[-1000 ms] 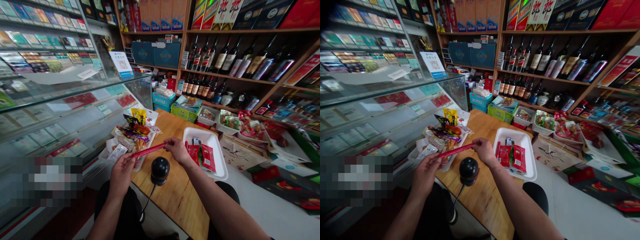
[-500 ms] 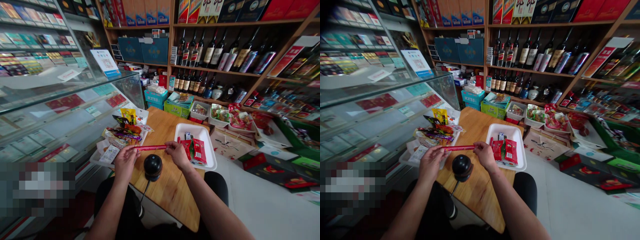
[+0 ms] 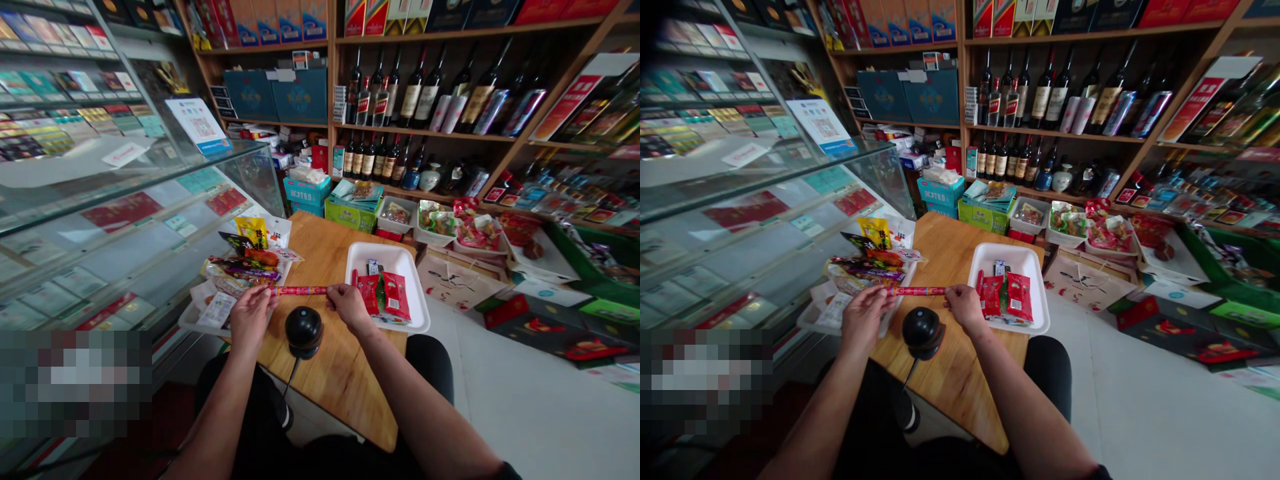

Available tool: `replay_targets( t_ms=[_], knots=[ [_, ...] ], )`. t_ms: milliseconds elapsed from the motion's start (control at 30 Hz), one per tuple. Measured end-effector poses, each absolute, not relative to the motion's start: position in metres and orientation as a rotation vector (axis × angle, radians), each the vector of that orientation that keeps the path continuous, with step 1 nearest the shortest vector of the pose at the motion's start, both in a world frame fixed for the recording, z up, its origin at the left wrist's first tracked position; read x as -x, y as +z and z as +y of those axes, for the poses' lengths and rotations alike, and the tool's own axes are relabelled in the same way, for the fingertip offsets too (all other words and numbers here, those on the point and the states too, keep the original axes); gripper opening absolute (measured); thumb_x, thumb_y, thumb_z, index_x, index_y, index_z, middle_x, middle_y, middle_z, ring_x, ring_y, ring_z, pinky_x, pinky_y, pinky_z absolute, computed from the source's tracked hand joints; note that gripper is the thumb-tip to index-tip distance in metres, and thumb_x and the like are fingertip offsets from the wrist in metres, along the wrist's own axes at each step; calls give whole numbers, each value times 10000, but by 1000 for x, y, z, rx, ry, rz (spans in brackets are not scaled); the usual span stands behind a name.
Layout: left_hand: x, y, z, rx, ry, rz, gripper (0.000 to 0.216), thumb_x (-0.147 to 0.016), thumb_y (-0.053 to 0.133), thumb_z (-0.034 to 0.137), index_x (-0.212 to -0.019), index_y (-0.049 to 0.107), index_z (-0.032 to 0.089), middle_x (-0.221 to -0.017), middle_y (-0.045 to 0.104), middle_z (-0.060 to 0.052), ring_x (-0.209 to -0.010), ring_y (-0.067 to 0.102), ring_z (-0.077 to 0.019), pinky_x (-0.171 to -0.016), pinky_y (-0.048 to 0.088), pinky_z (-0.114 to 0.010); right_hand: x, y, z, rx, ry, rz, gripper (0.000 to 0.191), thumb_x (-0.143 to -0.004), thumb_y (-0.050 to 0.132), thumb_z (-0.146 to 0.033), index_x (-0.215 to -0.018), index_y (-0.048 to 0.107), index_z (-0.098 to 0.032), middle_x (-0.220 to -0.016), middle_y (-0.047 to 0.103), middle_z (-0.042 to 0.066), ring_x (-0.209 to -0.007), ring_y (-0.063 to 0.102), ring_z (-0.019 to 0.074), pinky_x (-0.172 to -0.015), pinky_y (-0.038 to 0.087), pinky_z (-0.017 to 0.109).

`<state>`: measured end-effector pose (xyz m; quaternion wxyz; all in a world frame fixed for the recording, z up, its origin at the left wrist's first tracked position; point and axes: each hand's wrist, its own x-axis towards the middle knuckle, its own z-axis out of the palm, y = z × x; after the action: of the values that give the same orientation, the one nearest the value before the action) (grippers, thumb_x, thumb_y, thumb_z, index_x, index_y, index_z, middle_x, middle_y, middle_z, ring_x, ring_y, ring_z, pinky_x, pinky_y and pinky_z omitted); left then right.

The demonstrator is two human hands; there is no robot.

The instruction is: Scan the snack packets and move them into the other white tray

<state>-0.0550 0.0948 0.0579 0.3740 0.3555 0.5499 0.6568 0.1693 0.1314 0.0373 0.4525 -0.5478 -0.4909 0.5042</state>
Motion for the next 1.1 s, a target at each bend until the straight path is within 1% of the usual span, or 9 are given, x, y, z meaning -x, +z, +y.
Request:
replay_targets(
  t_ms=[100,367,600,733,800,900,1000,1100],
  knots=[
    [56,54,97,-887,1674,1418,431,-766,759,431,-1069,645,148,-840,721,-52,-704,721,-167,-672,577,-279,-168,34,132,1397,1251,-1225,362,-847,585,-495,-728,637,-157,-605,645,27,-528,579,118,-505,430,206],
    [57,50,100,-893,1653,1477,430,-752,746,428,-1060,648,144,-792,710,-40,-669,696,-153,-649,564,-270,-164,35,134,1480,1215,-1300,397,-878,547,-486,-663,614,-159,-580,634,32,-498,549,109,-466,373,201],
    [72,36,105,-932,1634,1586,402,-778,709,390,-1096,653,152,-833,717,-55,-706,705,-169,-657,570,-281,-153,27,138,1548,1282,-1371,368,-894,550,-418,-681,663,-141,-563,621,31,-481,526,105,-471,344,210],
    [82,26,107,-924,1644,1585,404,-777,709,383,-1106,653,154,-794,714,-53,-695,704,-179,-644,568,-286,-148,22,142,1604,1250,-1493,310,-888,558,-301,-660,681,-131,-547,603,20,-497,501,93,-512,332,210],
    [85,24,108,-914,1646,1588,405,-775,711,386,-1106,655,160,-807,715,-55,-683,698,-179,-627,565,-287,-145,19,144,1611,1245,-1504,282,-876,561,-263,-660,685,-130,-568,612,20,-508,494,89,-515,324,207],
    [87,22,108,-927,1638,1607,397,-772,713,388,-1095,663,163,-830,716,-58,-688,694,-178,-621,559,-283,-142,15,145,1615,1268,-1489,306,-891,532,-284,-675,687,-133,-586,621,25,-489,488,86,-485,314,202],
    [88,20,109,-925,1633,1629,382,-762,720,383,-1070,672,163,-811,709,-48,-677,685,-171,-612,548,-271,-140,11,144,1618,1299,-1476,326,-894,517,-310,-679,687,-134,-555,595,20,-448,462,85,-448,293,204],
    [89,19,109,-917,1624,1650,374,-757,718,380,-1056,674,161,-789,700,-38,-642,664,-161,-591,539,-267,-139,10,143,1609,1303,-1479,312,-877,523,-292,-665,685,-132,-547,582,16,-447,446,84,-440,275,207]
  ],
)
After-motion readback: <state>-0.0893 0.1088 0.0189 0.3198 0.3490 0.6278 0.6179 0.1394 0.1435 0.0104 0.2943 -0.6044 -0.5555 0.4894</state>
